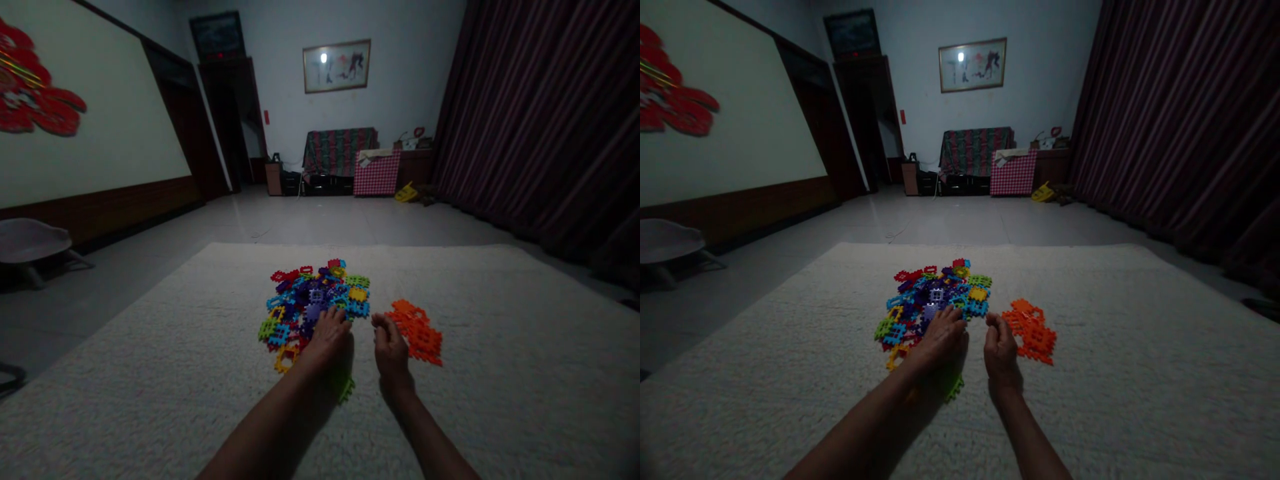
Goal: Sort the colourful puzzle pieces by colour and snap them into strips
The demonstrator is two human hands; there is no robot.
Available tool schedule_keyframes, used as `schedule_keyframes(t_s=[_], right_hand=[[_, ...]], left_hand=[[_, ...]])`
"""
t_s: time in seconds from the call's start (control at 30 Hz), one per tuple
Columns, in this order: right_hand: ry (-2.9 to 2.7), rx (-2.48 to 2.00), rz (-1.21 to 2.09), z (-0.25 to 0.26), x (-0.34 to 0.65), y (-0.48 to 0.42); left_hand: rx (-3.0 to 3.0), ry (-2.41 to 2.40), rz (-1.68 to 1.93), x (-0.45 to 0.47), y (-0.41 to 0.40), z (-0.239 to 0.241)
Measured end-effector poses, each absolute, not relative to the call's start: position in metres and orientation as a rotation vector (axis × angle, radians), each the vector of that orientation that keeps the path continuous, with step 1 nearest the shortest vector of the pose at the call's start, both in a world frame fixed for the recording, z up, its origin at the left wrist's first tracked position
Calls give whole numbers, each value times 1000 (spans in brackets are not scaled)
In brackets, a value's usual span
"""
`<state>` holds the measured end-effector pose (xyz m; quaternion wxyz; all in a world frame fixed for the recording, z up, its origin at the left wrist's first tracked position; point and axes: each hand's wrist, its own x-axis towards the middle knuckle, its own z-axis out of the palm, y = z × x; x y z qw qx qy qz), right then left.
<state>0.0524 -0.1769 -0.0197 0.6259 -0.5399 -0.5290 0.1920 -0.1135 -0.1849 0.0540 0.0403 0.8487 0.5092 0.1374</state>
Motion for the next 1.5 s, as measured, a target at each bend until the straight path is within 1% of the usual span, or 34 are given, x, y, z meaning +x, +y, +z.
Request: schedule_keyframes(t_s=[0.17, 0.27, 0.37, 0.43, 0.6, 0.67, 0.87, 1.0, 1.2, 1.4, 1.5], right_hand=[[-1508, -1229, 75, -7, 113, -195], [-1549, -1368, -8, -8, 153, -201], [-1610, -1531, 8, -16, 176, -199], [-1672, -1590, 22, -21, 179, -195], [-1861, -1557, 62, -24, 179, -179], [-1897, -1511, 86, -25, 186, -169], [-1859, -1420, 136, -27, 229, -126], [-1871, -1392, 148, -24, 255, -103], [-1896, -1395, 129, -16, 276, -85], [-1692, -1500, 42, -17, 295, -65], [-1500, -1548, 95, -19, 308, -61]], left_hand=[[2458, 1467, 596, -65, -169, 39], [2364, 1452, 656, -26, -162, 18], [2280, 1530, 807, 8, -155, 1], [2207, 1609, 886, 25, -146, -2], [2087, 1681, 765, 54, -112, 9], [2053, 1624, 786, 64, -99, 9], [1881, 1471, 1038, 104, -69, -6], [1906, 1402, 1074, 128, -51, -9], [1915, 1213, 1193, 133, -37, -13], [1834, 969, 1189, 131, -25, -15], [1711, 990, 1208, 131, -20, -11]])
